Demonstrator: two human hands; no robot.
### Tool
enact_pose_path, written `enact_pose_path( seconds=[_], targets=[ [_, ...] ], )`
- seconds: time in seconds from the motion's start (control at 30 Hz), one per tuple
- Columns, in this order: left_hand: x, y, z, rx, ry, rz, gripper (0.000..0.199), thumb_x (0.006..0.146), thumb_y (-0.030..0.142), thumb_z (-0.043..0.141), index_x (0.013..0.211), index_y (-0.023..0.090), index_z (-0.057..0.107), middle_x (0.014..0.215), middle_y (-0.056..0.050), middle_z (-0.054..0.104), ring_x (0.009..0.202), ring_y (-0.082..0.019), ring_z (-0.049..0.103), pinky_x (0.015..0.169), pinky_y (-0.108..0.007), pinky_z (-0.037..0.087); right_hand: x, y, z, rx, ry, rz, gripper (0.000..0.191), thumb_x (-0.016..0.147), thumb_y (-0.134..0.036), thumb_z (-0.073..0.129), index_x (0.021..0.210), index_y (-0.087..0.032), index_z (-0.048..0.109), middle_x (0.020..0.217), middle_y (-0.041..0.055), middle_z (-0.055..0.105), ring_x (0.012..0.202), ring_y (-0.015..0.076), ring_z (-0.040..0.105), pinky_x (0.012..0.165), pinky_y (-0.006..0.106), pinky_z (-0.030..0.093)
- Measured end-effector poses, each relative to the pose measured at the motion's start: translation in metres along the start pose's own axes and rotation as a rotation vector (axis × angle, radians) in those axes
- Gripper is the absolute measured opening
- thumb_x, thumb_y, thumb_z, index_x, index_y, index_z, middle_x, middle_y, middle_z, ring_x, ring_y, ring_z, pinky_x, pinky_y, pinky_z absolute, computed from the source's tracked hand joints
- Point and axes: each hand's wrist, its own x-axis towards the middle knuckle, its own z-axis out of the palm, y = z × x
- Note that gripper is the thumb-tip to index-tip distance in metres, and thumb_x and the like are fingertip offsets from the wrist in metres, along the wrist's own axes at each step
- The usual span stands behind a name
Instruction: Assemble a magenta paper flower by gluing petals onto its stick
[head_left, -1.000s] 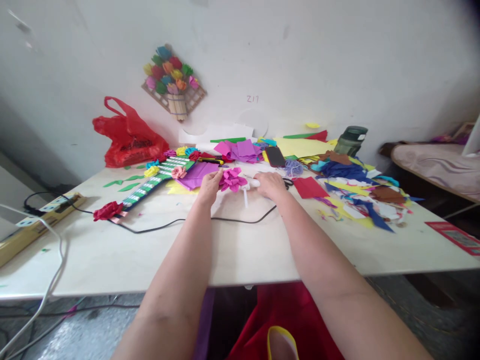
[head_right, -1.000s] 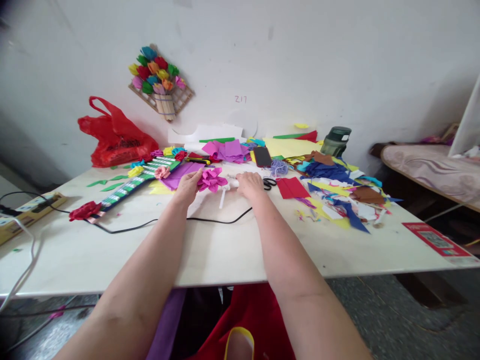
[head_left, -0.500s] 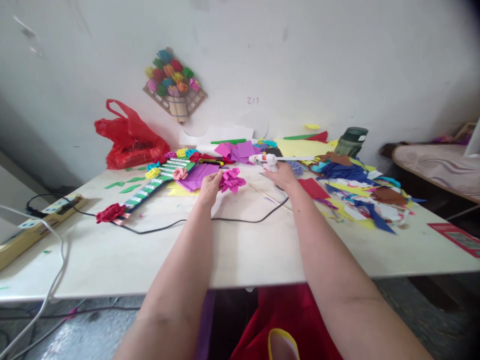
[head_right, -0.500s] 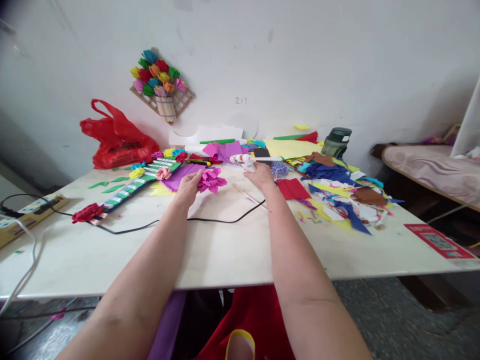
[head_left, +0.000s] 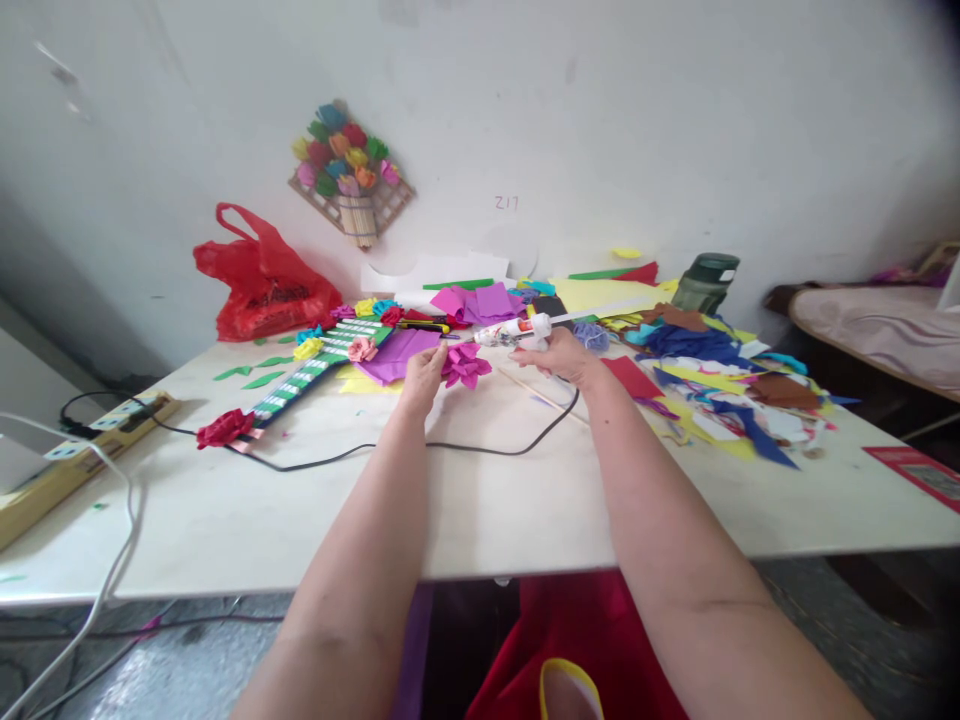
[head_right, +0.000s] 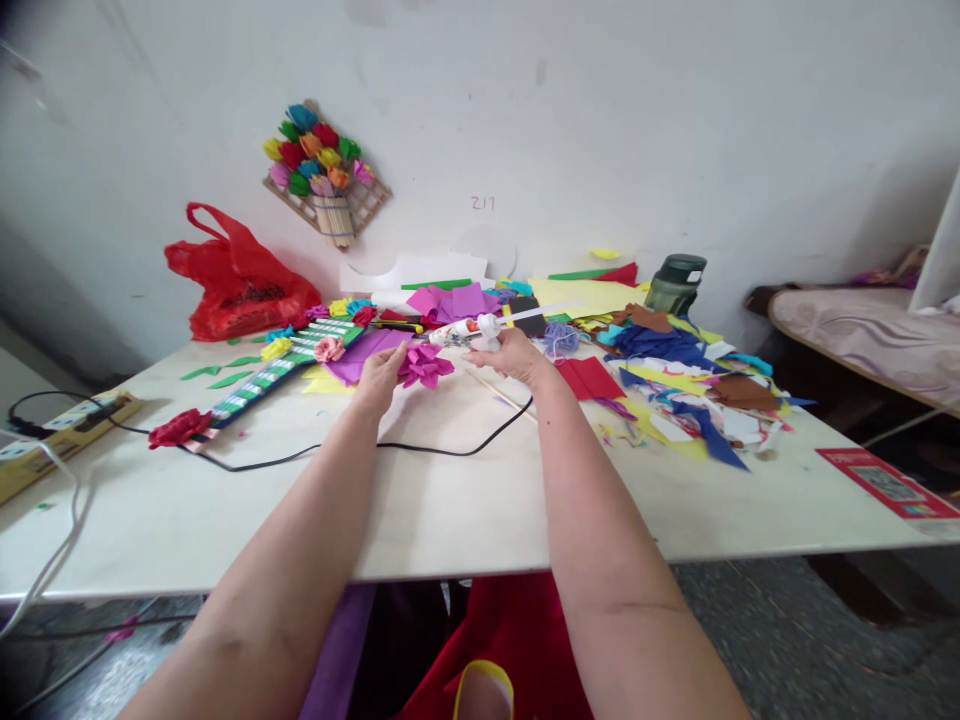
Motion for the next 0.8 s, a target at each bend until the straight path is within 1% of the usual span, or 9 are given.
enact_pose_path(
  seconds=[0.23, 0.3, 0.37, 0.43, 0.5, 0.57, 0.67, 0.8],
  targets=[
    [-0.0012, 0.0025, 0.0007, -0.04, -0.022, -0.025, 0.042, 0.065, 0.053, 0.074, 0.062, 0.013, 0.061, 0.054, -0.001, 0.058, 0.05, -0.009, 0.051, 0.052, -0.021, 0.044, 0.0009, -0.0001, 0.0001, -0.067, 0.009, 0.018, 0.032, 0.061, -0.043, 0.074, 0.071, -0.014, 0.064, 0.056, -0.0013, 0.059, 0.042, 0.0062, 0.04, 0.04, 0.021, 0.033],
    [-0.0008, 0.0019, 0.0004, -0.048, -0.028, -0.029, 0.043, 0.064, 0.054, 0.075, 0.063, 0.013, 0.061, 0.055, -0.001, 0.059, 0.05, -0.009, 0.052, 0.052, -0.021, 0.044, 0.0015, 0.0002, 0.0001, -0.091, 0.011, 0.01, 0.031, 0.061, -0.041, 0.073, 0.073, -0.013, 0.066, 0.057, -0.0012, 0.06, 0.044, 0.0075, 0.043, 0.043, 0.022, 0.036],
    [-0.0003, 0.0011, 0.0001, -0.056, -0.027, -0.029, 0.044, 0.062, 0.054, 0.076, 0.063, 0.013, 0.062, 0.054, -0.001, 0.059, 0.05, -0.009, 0.052, 0.052, -0.021, 0.045, 0.0028, 0.0013, 0.0006, -0.101, 0.008, -0.043, 0.031, 0.062, -0.039, 0.073, 0.078, -0.013, 0.068, 0.063, 0.0001, 0.064, 0.051, 0.0104, 0.052, 0.051, 0.023, 0.043],
    [0.0002, 0.0005, 0.0, -0.064, -0.023, -0.032, 0.044, 0.061, 0.054, 0.077, 0.063, 0.013, 0.062, 0.054, -0.001, 0.059, 0.05, -0.01, 0.052, 0.052, -0.021, 0.045, 0.0046, 0.0027, 0.0018, -0.104, 0.014, -0.102, 0.032, 0.062, -0.037, 0.074, 0.083, -0.014, 0.071, 0.074, 0.002, 0.069, 0.065, 0.0144, 0.061, 0.064, 0.026, 0.049],
    [0.0006, 0.0004, 0.0002, -0.069, -0.012, -0.038, 0.042, 0.062, 0.052, 0.076, 0.064, 0.013, 0.062, 0.054, -0.001, 0.058, 0.051, -0.01, 0.053, 0.053, -0.022, 0.046, 0.0064, 0.0042, 0.0034, -0.127, 0.022, -0.13, 0.033, 0.063, -0.036, 0.073, 0.087, -0.014, 0.072, 0.082, 0.0036, 0.072, 0.078, 0.0182, 0.065, 0.074, 0.029, 0.051],
    [0.0009, 0.0005, 0.0004, -0.07, 0.004, -0.048, 0.04, 0.064, 0.05, 0.076, 0.065, 0.013, 0.062, 0.054, -0.001, 0.058, 0.052, -0.01, 0.054, 0.056, -0.022, 0.047, 0.0078, 0.0049, 0.005, -0.176, 0.033, -0.139, 0.033, 0.065, -0.037, 0.073, 0.089, -0.014, 0.072, 0.086, 0.0043, 0.073, 0.086, 0.021, 0.066, 0.08, 0.032, 0.051],
    [0.0016, 0.0004, 0.0005, -0.072, 0.016, -0.057, 0.037, 0.066, 0.047, 0.075, 0.066, 0.013, 0.063, 0.054, 0.0, 0.058, 0.053, -0.011, 0.055, 0.056, -0.023, 0.048, 0.0085, 0.0039, 0.0068, -0.261, 0.053, -0.162, 0.033, 0.067, -0.037, 0.073, 0.092, -0.016, 0.073, 0.088, 0.004, 0.074, 0.091, 0.0226, 0.067, 0.083, 0.032, 0.05],
    [0.0027, -0.0004, 0.0004, -0.077, 0.013, -0.058, 0.038, 0.064, 0.048, 0.076, 0.064, 0.013, 0.061, 0.052, 0.0, 0.057, 0.05, -0.01, 0.052, 0.054, -0.022, 0.046, 0.0065, -0.0008, 0.0082, -0.387, 0.076, -0.178, 0.034, 0.069, -0.036, 0.073, 0.096, -0.016, 0.073, 0.088, 0.0047, 0.075, 0.09, 0.0235, 0.068, 0.08, 0.031, 0.051]
  ],
)
